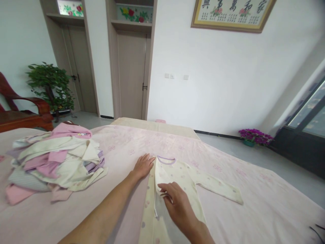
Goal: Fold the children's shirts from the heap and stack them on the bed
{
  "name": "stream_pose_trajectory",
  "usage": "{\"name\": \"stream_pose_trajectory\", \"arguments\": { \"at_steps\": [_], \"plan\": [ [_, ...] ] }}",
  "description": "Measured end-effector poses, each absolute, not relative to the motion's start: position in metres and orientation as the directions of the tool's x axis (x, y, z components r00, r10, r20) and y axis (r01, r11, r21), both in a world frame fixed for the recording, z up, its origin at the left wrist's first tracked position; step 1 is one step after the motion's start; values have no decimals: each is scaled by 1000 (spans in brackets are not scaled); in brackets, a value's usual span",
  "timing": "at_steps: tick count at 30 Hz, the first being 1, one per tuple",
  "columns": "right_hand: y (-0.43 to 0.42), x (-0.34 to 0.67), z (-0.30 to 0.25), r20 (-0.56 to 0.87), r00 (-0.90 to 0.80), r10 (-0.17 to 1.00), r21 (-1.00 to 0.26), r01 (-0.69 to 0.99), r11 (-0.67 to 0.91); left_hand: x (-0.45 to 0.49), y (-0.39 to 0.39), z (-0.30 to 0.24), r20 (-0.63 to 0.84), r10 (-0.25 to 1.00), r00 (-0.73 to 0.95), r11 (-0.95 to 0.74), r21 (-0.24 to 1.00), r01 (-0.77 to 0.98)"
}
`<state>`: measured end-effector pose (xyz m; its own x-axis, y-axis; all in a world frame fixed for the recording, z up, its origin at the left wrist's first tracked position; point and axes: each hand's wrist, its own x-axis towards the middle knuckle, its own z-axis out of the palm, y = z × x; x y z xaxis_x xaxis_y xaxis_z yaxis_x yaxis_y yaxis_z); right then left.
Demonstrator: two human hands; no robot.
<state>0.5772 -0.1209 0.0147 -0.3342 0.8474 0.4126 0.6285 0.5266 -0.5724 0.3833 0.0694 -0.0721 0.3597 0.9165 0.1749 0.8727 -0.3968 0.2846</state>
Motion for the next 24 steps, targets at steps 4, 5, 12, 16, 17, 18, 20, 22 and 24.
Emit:
{"name": "stream_pose_trajectory", "arguments": {
  "at_steps": [4, 5, 12, 16, 17, 18, 20, 22, 24],
  "plan": [
    [-136, 558, -3, 328, -413, 850, -526, 668, 527, 382, 70, -72, 189, 914, 360, -402, 296, 866],
    [-136, 556, -8, 313, -414, 855, -522, 677, 519, 382, 71, -72, 191, 914, 359, -402, 300, 865],
    [-137, 548, -22, 329, -456, 827, -448, 696, 562, 381, 71, -72, 215, 916, 338, -394, 328, 859],
    [-143, 541, -28, 341, -515, 786, -371, 695, 616, 380, 71, -71, 230, 914, 333, -396, 341, 852],
    [-144, 540, -29, 346, -521, 780, -358, 696, 623, 380, 71, -70, 234, 914, 333, -398, 344, 850],
    [-145, 540, -31, 349, -525, 776, -349, 696, 627, 380, 71, -69, 237, 913, 332, -399, 348, 848],
    [-146, 540, -32, 355, -528, 772, -341, 696, 632, 380, 71, -68, 243, 913, 328, -398, 355, 846],
    [-147, 540, -32, 357, -538, 764, -335, 689, 642, 380, 71, -66, 249, 914, 321, -395, 362, 844],
    [-147, 541, -31, 354, -558, 751, -329, 677, 658, 380, 70, -64, 255, 915, 314, -392, 367, 843]
  ]
}}
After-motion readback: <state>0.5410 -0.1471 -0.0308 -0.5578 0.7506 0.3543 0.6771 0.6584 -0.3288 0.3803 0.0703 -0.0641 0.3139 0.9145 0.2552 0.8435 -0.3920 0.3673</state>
